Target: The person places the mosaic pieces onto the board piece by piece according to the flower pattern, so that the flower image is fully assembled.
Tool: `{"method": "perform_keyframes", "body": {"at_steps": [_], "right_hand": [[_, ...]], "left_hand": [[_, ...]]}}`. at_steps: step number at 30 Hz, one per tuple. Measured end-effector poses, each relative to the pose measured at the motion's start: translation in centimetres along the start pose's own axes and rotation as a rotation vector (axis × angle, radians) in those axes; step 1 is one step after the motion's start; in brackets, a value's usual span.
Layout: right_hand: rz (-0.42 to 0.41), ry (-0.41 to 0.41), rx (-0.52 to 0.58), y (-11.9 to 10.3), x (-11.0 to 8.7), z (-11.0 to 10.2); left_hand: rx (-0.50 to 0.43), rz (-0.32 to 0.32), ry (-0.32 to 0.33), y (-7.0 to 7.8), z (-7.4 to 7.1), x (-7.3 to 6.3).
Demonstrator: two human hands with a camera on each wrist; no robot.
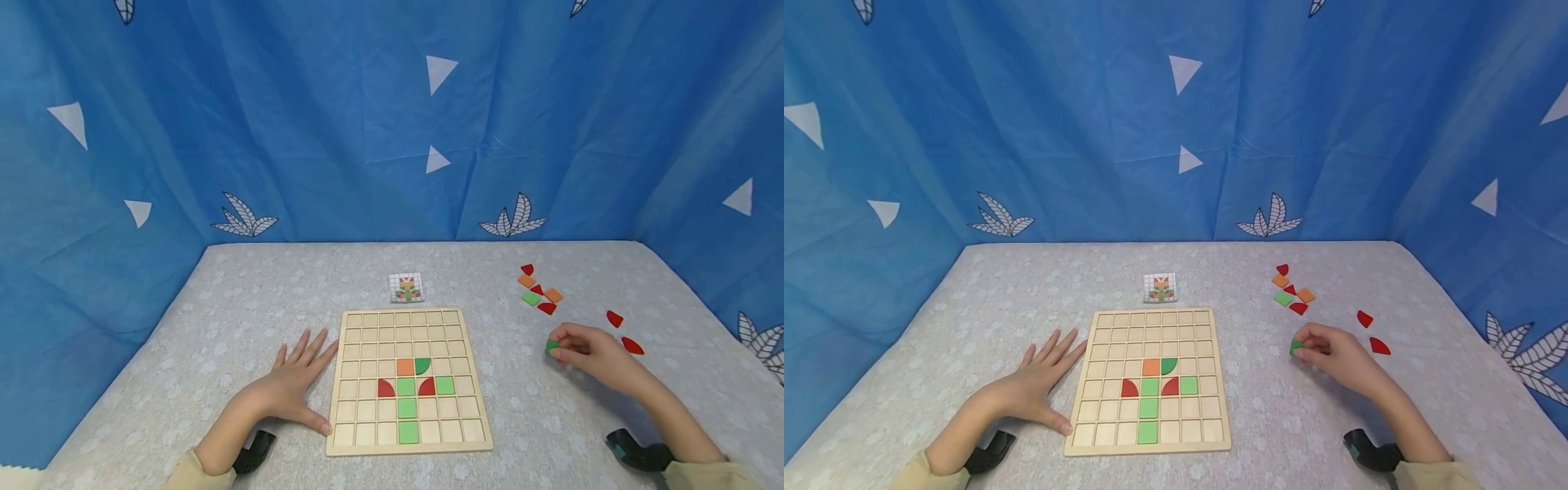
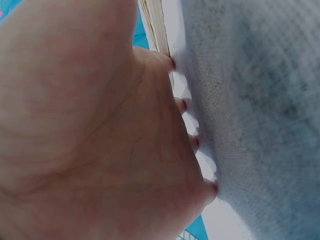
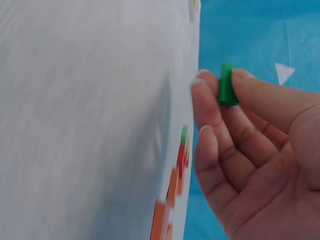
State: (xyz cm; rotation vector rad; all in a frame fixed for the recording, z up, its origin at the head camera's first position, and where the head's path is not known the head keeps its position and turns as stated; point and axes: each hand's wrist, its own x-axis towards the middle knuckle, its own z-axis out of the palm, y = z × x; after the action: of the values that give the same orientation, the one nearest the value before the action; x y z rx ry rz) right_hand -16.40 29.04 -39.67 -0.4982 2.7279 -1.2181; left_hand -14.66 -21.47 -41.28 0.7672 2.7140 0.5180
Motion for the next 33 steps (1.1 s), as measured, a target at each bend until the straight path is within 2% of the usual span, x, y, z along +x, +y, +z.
{"method": "perform_keyframes", "body": {"at_steps": [6, 12, 20, 25, 28, 33], "right_hand": [[-0.041, 0.006, 0.049, -1.2, 1.3, 1.4], [-0.098, -0.028, 0.128, -2.6, 2.9, 2.9], [-0.098, -0.095, 0.241, -4.6, 4.9, 4.8], [-0.144, -0.126, 0.237, -5.6, 6.3, 5.9], [-0.132, -0.143, 0.254, -6.4, 7.2, 6.5], [-0.083, -0.206, 0.371, -7.5, 8.3, 7.5]], "left_hand": [[-0.007, -0.002, -0.006, 0.1, -0.1, -0.1], [-0.010, -0.008, -0.010, 0.1, -0.2, -0.1], [-0.003, -0.017, -0.021, 0.1, -0.1, 0.0], [0.000, -0.021, -0.013, 0.1, -0.1, 0.0], [0.003, -0.023, -0.011, 0.1, -0.1, 0.0], [0.003, -0.020, -0.007, 0.1, 0.0, 0.0]]}}
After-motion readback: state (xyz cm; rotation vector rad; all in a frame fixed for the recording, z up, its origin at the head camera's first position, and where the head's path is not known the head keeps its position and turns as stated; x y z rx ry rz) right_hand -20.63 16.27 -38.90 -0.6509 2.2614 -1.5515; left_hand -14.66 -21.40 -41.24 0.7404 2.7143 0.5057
